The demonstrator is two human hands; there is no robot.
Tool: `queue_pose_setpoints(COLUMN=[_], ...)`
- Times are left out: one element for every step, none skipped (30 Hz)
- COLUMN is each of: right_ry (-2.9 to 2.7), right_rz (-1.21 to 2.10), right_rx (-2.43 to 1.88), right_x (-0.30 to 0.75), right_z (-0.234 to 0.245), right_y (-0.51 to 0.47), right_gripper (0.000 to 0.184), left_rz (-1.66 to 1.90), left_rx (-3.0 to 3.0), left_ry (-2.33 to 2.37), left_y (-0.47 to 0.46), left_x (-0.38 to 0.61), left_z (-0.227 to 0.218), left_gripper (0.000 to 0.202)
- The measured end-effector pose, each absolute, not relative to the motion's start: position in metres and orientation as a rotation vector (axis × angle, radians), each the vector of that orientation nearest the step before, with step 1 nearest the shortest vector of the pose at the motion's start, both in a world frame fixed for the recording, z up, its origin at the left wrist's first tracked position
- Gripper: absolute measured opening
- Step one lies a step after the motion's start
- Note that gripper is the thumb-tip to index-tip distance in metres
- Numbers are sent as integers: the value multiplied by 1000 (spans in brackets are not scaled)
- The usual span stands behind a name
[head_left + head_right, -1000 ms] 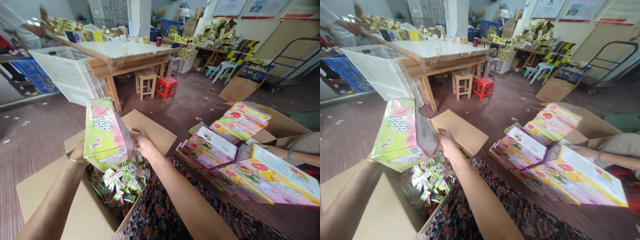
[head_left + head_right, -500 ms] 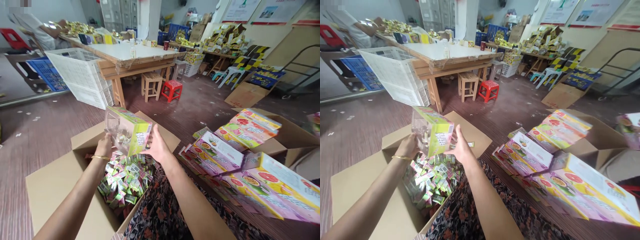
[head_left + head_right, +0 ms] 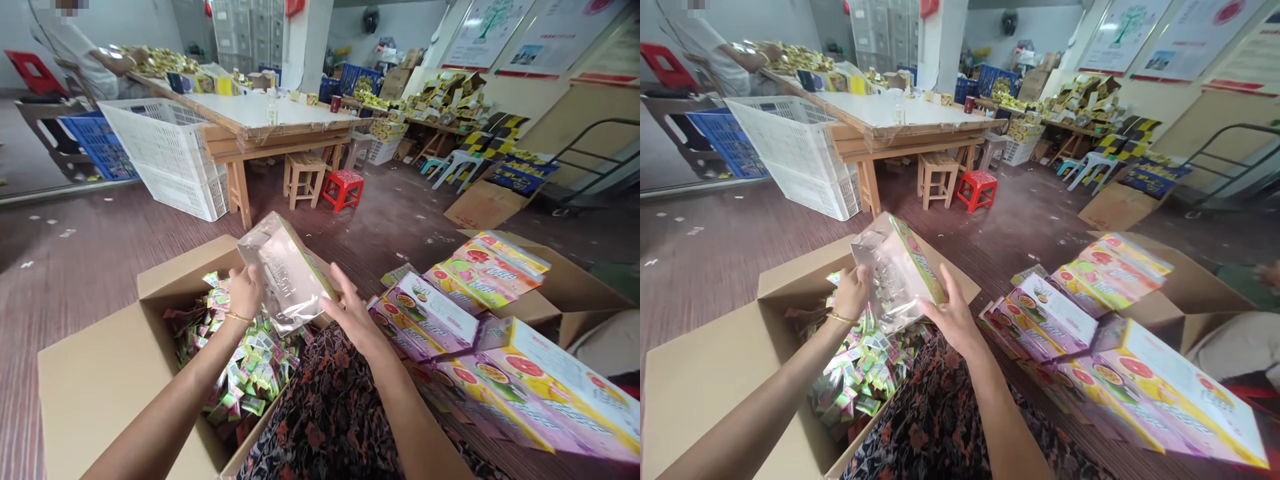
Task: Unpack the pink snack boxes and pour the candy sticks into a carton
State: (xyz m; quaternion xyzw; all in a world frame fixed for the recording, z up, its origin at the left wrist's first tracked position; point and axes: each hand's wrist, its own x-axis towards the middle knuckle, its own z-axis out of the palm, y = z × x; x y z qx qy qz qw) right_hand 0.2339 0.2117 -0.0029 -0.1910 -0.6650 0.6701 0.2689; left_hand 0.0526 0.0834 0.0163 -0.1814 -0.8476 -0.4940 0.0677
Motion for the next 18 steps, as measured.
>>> queue_pose_setpoints(right_ry=[-1866, -1884, -1830, -1711, -1551, -1386, -1234, -1109, -1021, -959, -908, -867, -839, -824, -815, -807, -795, -775], right_rz=[1781, 1762, 1745, 1720, 1684, 1646, 1606, 1566, 1542, 1540, 1552, 1566, 1577, 1589, 1596, 1602, 1613, 1624], right_rx=[-534, -582, -668, -780, -894, -982, -1040, -1073, -1085, -1085, -1086, -1099, -1122, -1149, -1178, -1203, -1220, -1236], right_x=[239, 243, 247, 250, 254, 259, 265, 272, 279, 287, 295, 302, 310, 317, 323, 329, 334, 338], right_z=[-2, -2, -2, -2, -4, -6, -8, -11, -15, -19, -23, -29, -34, -39, -45, -51, -56, -62], right_y=[217, 222, 229, 237, 246, 255, 263, 270, 276, 280, 283, 285, 285, 285, 284, 284, 283, 282], right_gripper=[96, 93, 90, 86, 81, 77, 74, 72, 71, 70, 70, 69, 68, 67, 67, 66, 67, 67], left_rz=[-1388, -1378, -1457, -1573, -1657, -1651, -1526, -1289, -966, -632, -351, -121, 52, 166, 198, 188, 165, 156], left_rx=[-631, -698, -747, -797, -851, -913, -993, -1098, -1209, -1340, -1478, -1585, -1661, -1677, -1634, -1555, -1470, -1416], left_ry=[-2570, -2573, -2569, -2567, -2573, -2603, -2668, -2758, -2839, -2908, -2966, -2987, -2997, -3034, -3082, -3130, -3167, -3180], left_y=[93, 105, 118, 132, 145, 156, 164, 168, 167, 161, 150, 134, 115, 94, 72, 50, 30, 14], left_x=[53, 53, 54, 55, 57, 59, 61, 63, 65, 65, 63, 59, 51, 41, 27, 10, -9, -30], left_z=[16, 15, 12, 7, -1, -13, -28, -47, -69, -93, -117, -139, -157, -172, -182, -188, -190, -189], left_gripper=[37, 38, 42, 52, 60, 64, 63, 61, 62, 69, 78, 87, 93, 95, 94, 92, 90, 89])
